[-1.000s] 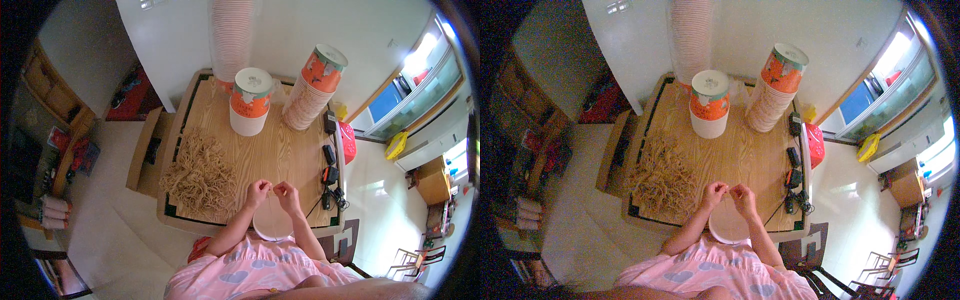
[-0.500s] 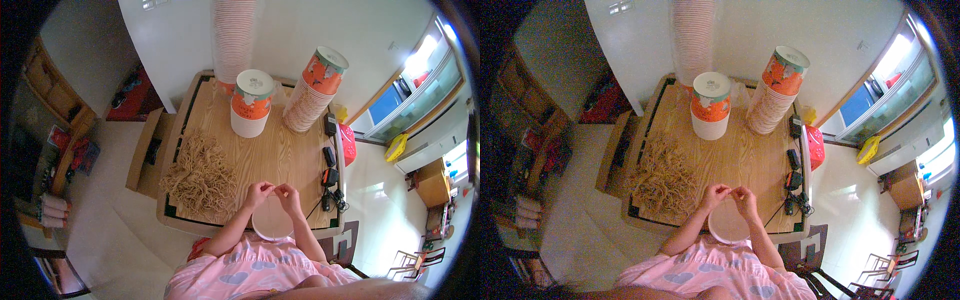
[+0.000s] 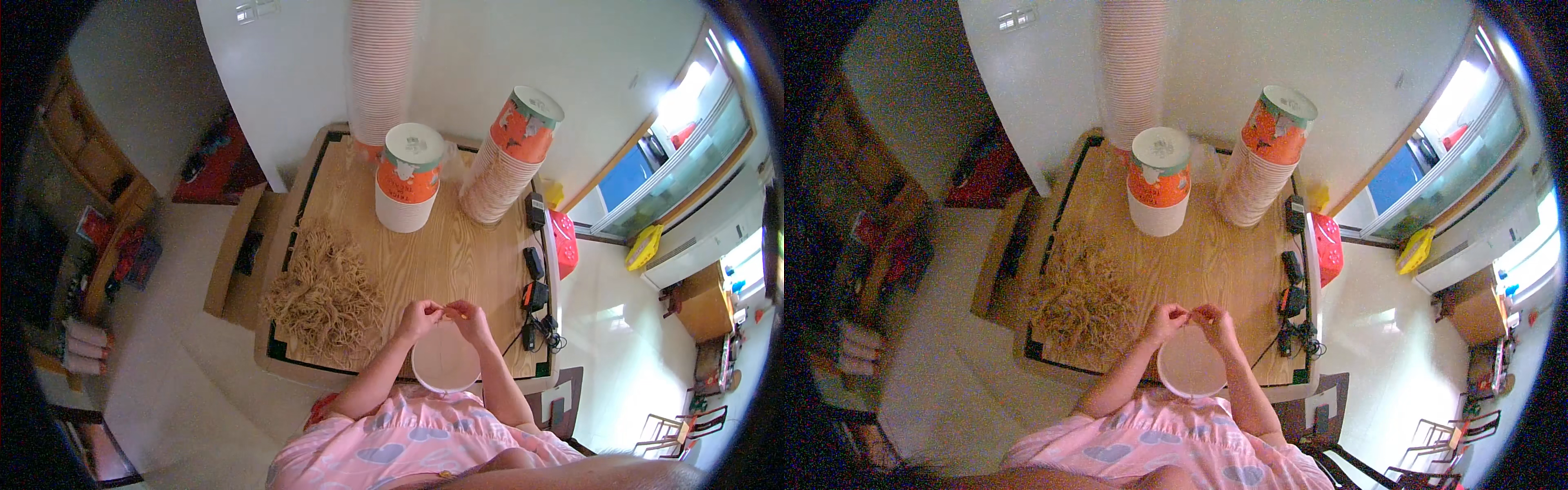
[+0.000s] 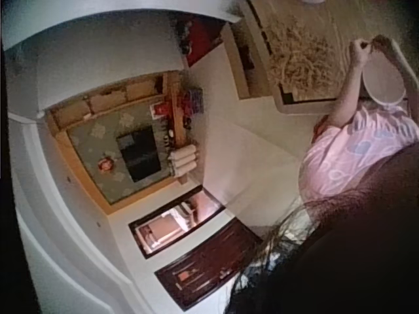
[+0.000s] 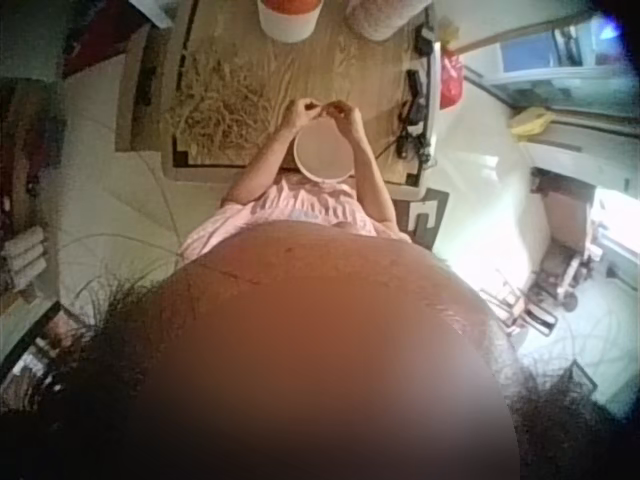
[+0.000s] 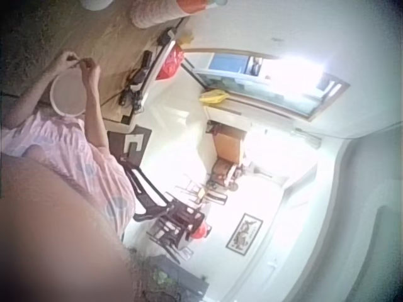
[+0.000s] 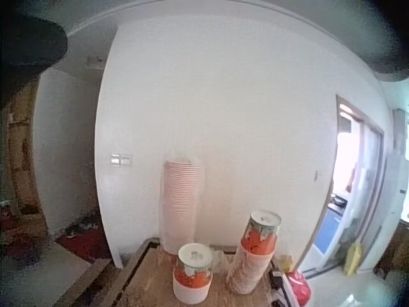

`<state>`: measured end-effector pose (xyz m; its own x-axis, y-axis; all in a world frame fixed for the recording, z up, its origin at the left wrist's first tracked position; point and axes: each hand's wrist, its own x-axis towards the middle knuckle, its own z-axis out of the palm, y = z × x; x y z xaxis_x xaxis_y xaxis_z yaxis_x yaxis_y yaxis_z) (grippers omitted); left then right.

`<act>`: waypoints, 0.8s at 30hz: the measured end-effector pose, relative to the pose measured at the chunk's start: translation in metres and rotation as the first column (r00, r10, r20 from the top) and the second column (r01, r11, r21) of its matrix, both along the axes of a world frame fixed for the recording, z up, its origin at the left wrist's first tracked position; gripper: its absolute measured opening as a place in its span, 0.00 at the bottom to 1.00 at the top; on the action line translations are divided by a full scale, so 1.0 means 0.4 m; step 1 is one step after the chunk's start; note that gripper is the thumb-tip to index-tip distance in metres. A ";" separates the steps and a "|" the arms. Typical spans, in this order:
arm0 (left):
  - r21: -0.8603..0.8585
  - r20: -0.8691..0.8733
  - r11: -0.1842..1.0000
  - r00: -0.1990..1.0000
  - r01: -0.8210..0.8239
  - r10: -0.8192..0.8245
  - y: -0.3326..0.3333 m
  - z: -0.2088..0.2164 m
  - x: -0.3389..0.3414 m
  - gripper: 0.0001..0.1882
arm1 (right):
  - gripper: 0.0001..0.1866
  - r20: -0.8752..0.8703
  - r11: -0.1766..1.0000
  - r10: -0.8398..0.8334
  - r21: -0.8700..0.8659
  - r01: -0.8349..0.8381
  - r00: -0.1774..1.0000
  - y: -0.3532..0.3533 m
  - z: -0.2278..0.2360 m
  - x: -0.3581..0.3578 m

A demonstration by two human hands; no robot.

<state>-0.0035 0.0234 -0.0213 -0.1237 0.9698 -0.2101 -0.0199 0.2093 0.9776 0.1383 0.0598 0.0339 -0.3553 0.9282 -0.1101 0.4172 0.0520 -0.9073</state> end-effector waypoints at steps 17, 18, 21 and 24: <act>-0.111 0.556 0.982 0.810 -0.150 0.187 -0.018 -0.009 -0.015 0.06 | 0.08 -0.032 0.952 0.104 -0.286 -0.109 0.994 0.026 -0.001 0.049; -0.112 0.556 0.983 0.811 -0.142 0.181 -0.017 0.006 -0.014 0.06 | 0.08 -0.031 0.953 0.096 -0.286 -0.101 0.995 0.027 -0.007 0.056; -0.069 0.386 0.997 0.921 -0.034 0.058 -0.015 0.043 -0.017 0.08 | 0.08 -0.003 0.932 0.183 -0.317 -0.175 0.983 0.019 -0.015 0.060; -0.017 0.247 0.988 0.958 0.156 -0.147 -0.007 0.018 -0.030 0.10 | 0.09 0.095 0.916 0.199 -0.372 -0.150 0.975 0.002 0.021 0.033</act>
<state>-0.0154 0.0207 -0.0141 0.0840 0.9644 -0.2506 -0.2225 0.2633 0.9387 0.1515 0.0607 0.0422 -0.4683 0.7414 -0.4807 0.5454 -0.1855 -0.8174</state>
